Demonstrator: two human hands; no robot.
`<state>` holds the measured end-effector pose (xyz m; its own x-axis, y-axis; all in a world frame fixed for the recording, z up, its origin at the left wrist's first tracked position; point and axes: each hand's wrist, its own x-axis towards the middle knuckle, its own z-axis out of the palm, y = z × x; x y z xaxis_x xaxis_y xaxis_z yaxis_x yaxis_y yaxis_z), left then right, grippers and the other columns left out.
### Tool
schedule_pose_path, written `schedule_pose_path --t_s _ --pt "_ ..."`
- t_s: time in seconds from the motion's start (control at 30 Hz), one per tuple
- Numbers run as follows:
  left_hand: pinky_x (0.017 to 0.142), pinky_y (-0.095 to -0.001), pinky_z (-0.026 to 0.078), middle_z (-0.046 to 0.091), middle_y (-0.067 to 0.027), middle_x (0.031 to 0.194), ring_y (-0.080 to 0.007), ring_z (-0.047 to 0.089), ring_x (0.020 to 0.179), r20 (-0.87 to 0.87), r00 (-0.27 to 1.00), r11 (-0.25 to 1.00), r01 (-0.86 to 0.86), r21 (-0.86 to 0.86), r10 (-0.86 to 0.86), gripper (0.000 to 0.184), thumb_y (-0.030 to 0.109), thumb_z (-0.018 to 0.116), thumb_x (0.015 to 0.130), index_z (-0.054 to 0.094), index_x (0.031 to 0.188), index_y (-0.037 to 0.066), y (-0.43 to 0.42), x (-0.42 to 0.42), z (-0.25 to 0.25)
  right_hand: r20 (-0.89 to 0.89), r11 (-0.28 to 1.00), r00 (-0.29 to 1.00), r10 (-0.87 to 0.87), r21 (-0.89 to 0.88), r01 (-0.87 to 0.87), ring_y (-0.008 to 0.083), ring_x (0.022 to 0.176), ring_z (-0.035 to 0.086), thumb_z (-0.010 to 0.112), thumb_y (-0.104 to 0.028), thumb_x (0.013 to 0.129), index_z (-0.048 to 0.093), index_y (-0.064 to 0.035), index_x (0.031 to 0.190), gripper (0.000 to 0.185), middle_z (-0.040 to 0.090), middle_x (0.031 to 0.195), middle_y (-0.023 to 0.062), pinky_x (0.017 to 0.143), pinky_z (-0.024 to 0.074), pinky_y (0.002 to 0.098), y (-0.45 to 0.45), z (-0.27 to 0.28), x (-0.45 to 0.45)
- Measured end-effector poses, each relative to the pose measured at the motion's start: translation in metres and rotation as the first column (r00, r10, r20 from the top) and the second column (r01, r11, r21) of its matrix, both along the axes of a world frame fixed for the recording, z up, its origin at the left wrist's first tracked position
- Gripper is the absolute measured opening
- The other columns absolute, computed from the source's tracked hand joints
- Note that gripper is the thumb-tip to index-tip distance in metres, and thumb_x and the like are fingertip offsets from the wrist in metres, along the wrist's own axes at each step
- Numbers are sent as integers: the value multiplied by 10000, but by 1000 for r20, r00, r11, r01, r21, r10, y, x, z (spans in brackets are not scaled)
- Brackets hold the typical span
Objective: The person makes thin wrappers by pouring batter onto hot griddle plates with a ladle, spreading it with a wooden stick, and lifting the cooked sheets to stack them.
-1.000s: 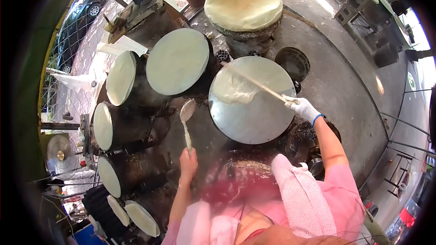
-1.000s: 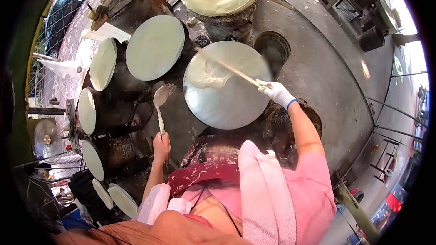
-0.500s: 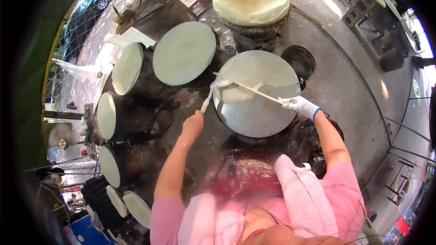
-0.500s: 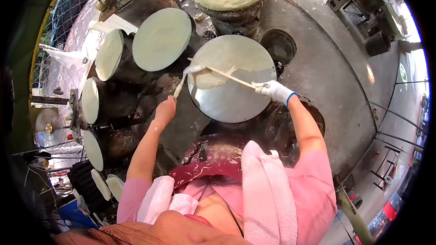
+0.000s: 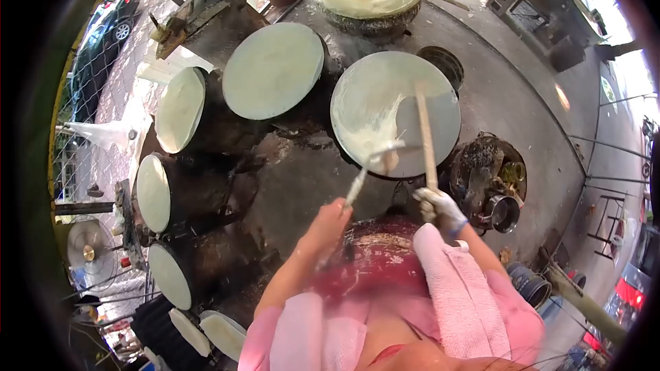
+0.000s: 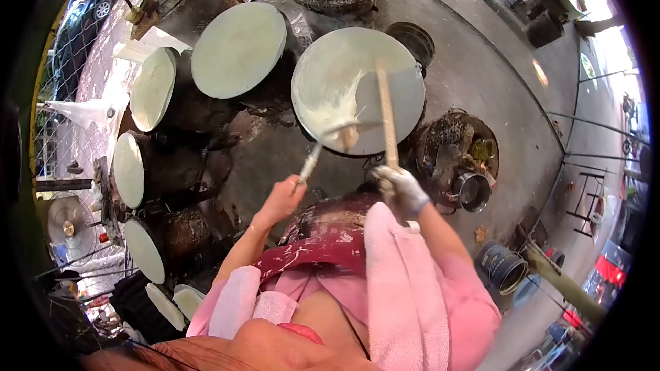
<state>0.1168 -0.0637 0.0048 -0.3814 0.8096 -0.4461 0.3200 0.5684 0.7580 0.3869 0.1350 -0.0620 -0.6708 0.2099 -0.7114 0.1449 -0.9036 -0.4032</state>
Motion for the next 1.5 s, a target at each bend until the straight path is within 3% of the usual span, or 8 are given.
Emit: schedule_pose_path --t_s 0.17,0.27,0.57,0.73,0.97,1.07,1.4,1.5 --pt "531 -268 414 550 8 670 -57 483 600 63 909 881 -415 226 412 185 220 571 974 582 943 38 -49 -51 31 152 969 985 -78 245 39 78 475 468 555 -364 970 635 -101 976 274 545 641 -8 447 415 272 -80 13 -180" --pt "523 -264 396 520 10 653 -58 465 587 -7 904 856 -403 322 428 201 208 561 972 571 895 22 -92 -79 23 530 539 819 -219 766 -352 280 759 665 538 -423 941 648 -46 1038 405 685 847 155 717 499 401 -102 -94 -222" --pt "414 -195 309 435 56 633 -20 395 500 248 798 789 -593 163 549 146 163 557 984 524 874 74 -192 -74 -24 429 789 752 -501 583 193 153 411 490 532 -395 957 626 -102 891 315 579 584 35 410 390 308 -85 -39 -136" --pt "399 -196 300 445 53 626 -25 384 471 239 765 757 -637 146 598 154 178 561 988 528 878 75 -180 -50 -14 760 346 585 -284 650 -676 431 869 645 471 -536 952 628 -80 985 484 668 883 252 732 488 510 -101 -37 -106" --pt "393 -199 295 459 48 629 -31 389 464 311 700 709 -698 103 643 149 183 564 987 537 889 73 -133 2 9 561 763 788 -253 616 -193 212 545 616 422 -555 978 611 -42 880 555 626 614 108 562 482 352 -19 -26 -54" --pt "400 -203 304 466 45 630 -33 398 470 226 704 704 -704 95 673 151 178 563 985 540 884 69 -110 33 18 682 290 731 -27 705 -647 392 850 667 420 -540 965 616 -51 983 526 679 881 248 758 501 491 -37 -38 -27" --pt "365 -207 281 435 50 595 -38 367 422 251 651 657 -751 69 717 135 181 558 988 537 896 85 -59 93 34 627 715 779 33 530 -457 402 933 646 438 -525 955 652 -64 907 511 670 911 245 783 496 493 64 -20 24" --pt "365 -208 282 440 47 596 -41 369 422 202 657 663 -747 48 726 136 190 563 986 538 901 88 -50 97 33 764 319 624 166 557 -767 397 976 645 429 -534 946 568 -168 1268 507 667 1037 233 844 487 491 36 -30 49"
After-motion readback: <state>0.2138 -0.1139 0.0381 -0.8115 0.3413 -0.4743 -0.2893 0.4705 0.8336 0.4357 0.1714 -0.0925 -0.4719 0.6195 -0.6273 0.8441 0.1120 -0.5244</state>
